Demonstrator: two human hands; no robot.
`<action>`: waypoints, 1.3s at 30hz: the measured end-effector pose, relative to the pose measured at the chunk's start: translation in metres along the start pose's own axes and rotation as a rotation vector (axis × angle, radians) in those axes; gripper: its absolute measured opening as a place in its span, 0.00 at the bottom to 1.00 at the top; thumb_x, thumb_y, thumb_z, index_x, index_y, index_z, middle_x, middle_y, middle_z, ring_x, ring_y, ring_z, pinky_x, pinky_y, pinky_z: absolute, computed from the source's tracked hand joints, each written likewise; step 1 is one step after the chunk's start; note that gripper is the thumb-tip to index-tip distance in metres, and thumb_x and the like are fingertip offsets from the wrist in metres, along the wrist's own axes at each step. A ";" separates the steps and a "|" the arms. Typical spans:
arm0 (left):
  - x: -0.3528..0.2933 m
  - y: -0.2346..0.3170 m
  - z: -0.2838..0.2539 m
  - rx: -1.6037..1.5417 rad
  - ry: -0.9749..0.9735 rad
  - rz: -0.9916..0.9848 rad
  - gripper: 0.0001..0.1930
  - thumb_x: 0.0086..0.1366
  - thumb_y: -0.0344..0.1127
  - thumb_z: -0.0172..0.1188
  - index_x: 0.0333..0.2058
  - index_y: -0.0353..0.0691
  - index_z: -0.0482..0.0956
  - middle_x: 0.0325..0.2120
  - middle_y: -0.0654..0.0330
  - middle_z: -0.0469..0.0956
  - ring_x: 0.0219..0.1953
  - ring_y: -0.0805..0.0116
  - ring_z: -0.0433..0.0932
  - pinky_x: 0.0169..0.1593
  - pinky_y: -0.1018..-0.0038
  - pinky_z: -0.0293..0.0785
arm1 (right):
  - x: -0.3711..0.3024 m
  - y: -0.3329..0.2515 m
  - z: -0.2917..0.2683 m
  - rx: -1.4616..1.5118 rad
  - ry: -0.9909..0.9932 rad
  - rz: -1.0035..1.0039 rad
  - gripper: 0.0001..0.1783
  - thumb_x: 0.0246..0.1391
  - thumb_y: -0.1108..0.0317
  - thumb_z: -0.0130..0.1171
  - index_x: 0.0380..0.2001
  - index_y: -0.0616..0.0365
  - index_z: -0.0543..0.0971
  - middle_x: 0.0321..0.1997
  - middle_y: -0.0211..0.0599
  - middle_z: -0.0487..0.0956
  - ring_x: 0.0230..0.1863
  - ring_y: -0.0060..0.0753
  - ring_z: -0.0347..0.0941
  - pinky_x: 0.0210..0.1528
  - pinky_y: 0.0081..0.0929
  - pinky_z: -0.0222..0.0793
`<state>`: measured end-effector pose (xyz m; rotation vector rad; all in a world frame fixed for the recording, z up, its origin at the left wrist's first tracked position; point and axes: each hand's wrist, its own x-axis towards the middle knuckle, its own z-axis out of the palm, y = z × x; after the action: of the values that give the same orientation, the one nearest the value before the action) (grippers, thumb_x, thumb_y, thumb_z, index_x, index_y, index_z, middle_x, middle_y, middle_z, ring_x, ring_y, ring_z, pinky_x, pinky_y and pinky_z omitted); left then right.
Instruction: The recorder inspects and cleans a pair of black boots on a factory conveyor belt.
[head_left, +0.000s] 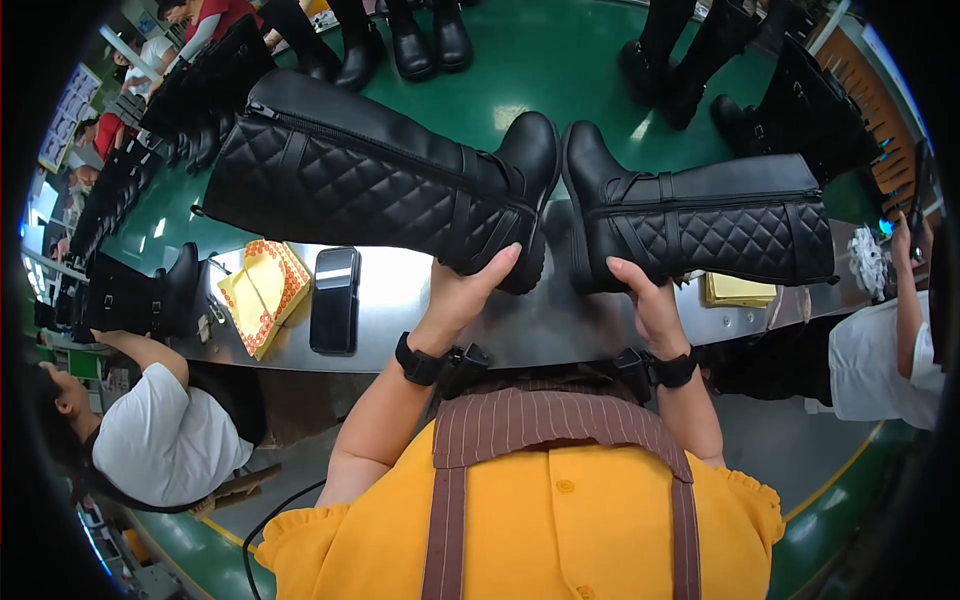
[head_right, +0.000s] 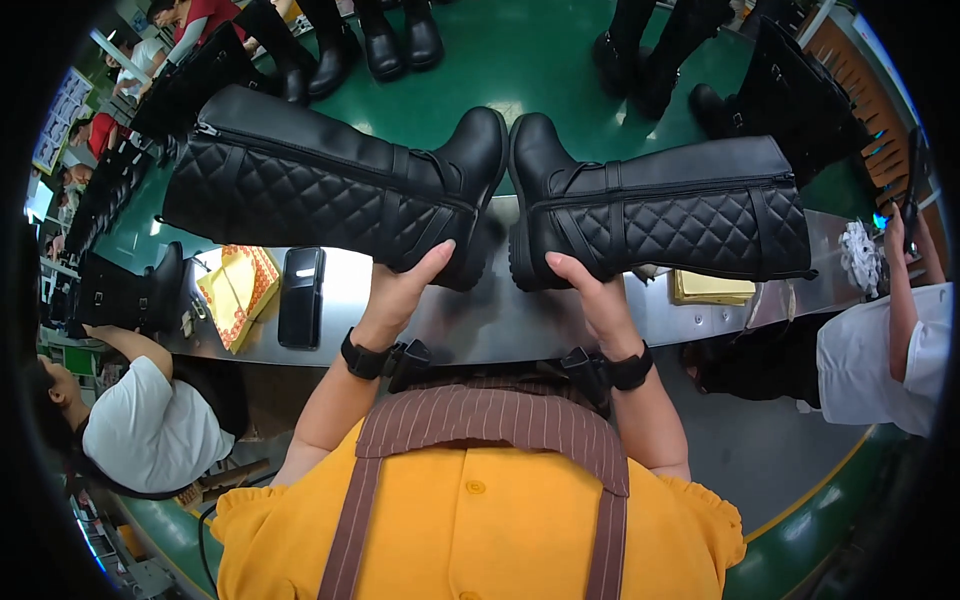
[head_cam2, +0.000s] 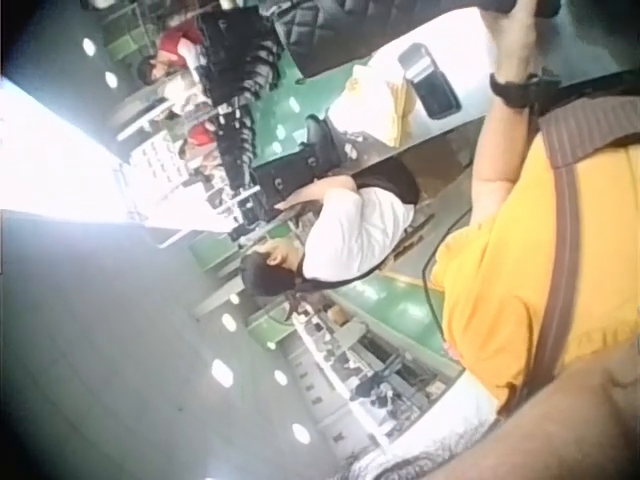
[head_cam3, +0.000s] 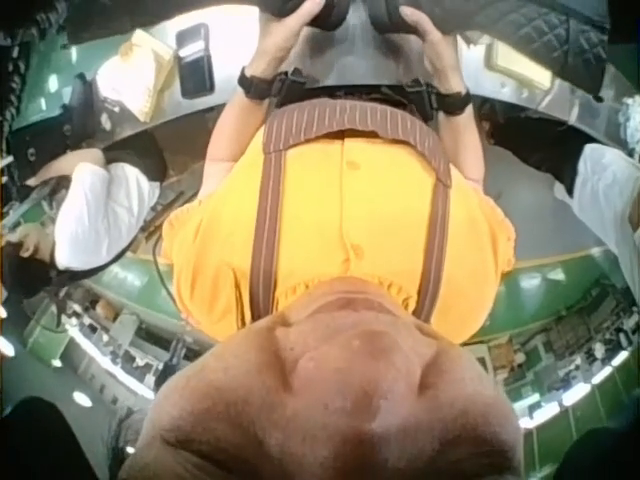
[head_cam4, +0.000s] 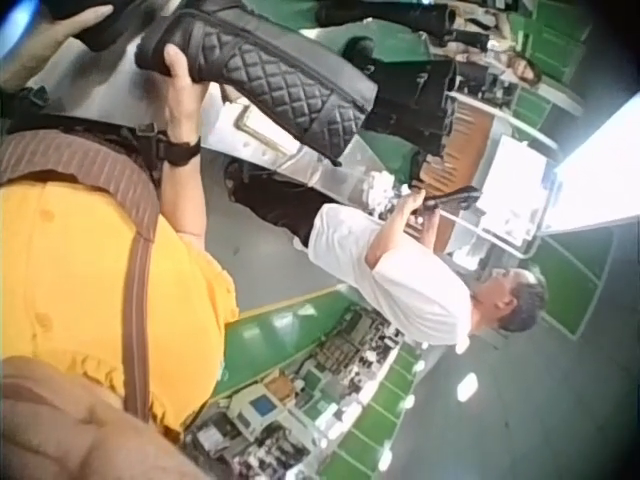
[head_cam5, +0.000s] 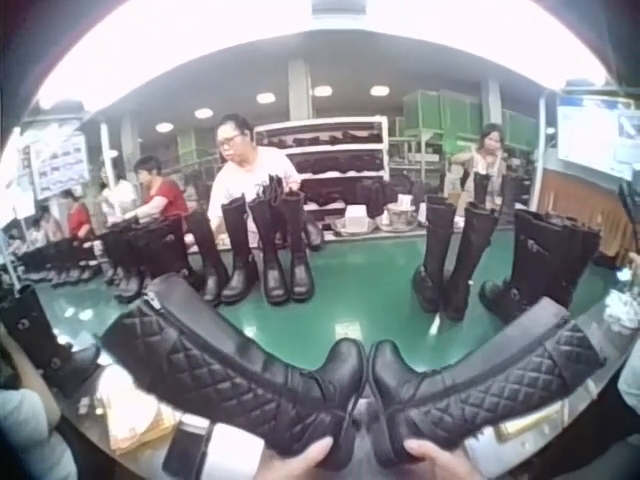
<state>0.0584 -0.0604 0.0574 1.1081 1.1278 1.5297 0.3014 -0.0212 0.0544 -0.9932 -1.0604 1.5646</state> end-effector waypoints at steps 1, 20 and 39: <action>0.001 0.001 0.002 -0.013 -0.005 0.001 0.17 0.57 0.32 0.67 0.44 0.32 0.78 0.38 0.58 0.81 0.39 0.69 0.79 0.46 0.73 0.75 | 0.000 -0.002 0.002 -0.030 0.006 -0.023 0.21 0.49 0.70 0.65 0.47 0.63 0.77 0.46 0.31 0.78 0.47 0.26 0.74 0.52 0.25 0.69; -0.008 0.026 0.014 0.439 0.223 0.843 0.52 0.50 0.50 0.70 0.63 0.35 0.46 0.61 0.41 0.50 0.63 0.46 0.55 0.65 0.53 0.53 | -0.005 -0.002 0.026 -1.051 0.055 -0.211 0.24 0.39 0.55 0.69 0.38 0.57 0.80 0.40 0.46 0.81 0.42 0.52 0.77 0.44 0.39 0.71; 0.063 0.255 0.032 1.302 -0.491 0.257 0.16 0.67 0.40 0.55 0.24 0.34 0.74 0.17 0.55 0.69 0.24 0.57 0.67 0.33 0.67 0.62 | -0.005 0.003 0.023 -0.956 0.085 -0.266 0.28 0.38 0.57 0.70 0.43 0.58 0.76 0.42 0.49 0.79 0.44 0.54 0.75 0.46 0.40 0.70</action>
<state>0.0392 -0.0378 0.3199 2.3747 1.6568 0.4422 0.2801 -0.0299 0.0584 -1.4333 -1.8480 0.7462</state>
